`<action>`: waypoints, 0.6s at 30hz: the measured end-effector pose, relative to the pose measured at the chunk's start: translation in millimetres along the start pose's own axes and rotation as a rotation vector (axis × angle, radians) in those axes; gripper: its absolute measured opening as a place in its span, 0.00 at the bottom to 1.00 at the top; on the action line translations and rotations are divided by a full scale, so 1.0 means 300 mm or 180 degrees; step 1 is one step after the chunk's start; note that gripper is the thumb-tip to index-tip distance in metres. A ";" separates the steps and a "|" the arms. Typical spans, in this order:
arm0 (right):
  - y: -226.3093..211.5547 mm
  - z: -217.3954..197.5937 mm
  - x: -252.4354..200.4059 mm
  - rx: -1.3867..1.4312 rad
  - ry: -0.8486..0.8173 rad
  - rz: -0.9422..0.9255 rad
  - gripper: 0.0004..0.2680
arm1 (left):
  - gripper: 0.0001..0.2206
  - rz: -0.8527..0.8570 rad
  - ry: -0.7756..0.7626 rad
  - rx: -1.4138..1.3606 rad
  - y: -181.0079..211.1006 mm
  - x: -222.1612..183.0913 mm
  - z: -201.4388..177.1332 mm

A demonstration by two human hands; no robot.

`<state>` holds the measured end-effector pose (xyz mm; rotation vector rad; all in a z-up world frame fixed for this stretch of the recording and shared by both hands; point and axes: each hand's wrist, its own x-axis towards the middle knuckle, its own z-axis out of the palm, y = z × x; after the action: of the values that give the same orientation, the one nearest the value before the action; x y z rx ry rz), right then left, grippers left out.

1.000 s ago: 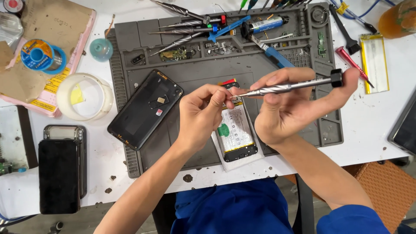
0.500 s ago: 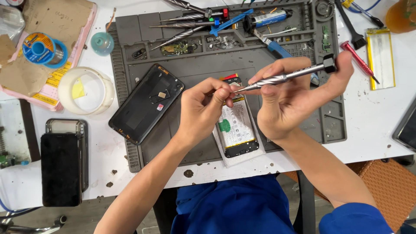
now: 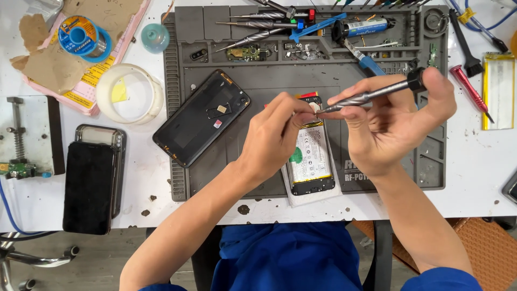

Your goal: Fastening internal screws and applying a screen protector to a smartphone on a repair bench.

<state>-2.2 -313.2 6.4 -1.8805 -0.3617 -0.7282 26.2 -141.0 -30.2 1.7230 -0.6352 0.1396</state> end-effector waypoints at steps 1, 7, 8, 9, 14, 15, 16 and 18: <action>0.006 -0.001 0.003 -0.0052 0.0015 -0.0040 0.26 | 0.04 0.0060 0.0010 0.0192 -0.001 -0.003 0.004; 0.008 -0.022 0.018 0.0078 -0.0188 -0.0018 0.27 | 0.01 0.0105 -0.0023 0.0790 0.003 -0.022 0.029; 0.012 -0.019 0.019 0.0088 -0.0195 -0.0019 0.27 | 0.01 0.0099 -0.0015 0.0797 0.004 -0.018 0.022; 0.014 -0.020 0.017 0.0017 -0.0165 -0.0027 0.27 | 0.01 0.0146 -0.0012 0.0759 0.006 -0.016 0.018; 0.034 -0.025 0.034 -0.0004 -0.0276 -0.0252 0.26 | 0.05 0.0162 -0.0108 0.0688 0.018 0.003 -0.013; 0.047 -0.027 0.034 0.0037 -0.0251 -0.0292 0.26 | 0.06 0.0099 -0.0069 0.0709 0.016 0.010 -0.020; 0.060 -0.029 0.035 0.0076 -0.0228 -0.0333 0.25 | 0.07 0.0036 -0.0031 0.0729 0.014 0.017 -0.026; 0.076 -0.049 0.026 -0.0133 -0.0350 -0.0217 0.24 | 0.07 0.0023 -0.0148 0.0866 0.015 0.027 -0.044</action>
<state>11.8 -336.6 -1.2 -1.9604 -0.4857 -0.6840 34.0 -132.0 -19.3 1.9907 -0.6807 0.1989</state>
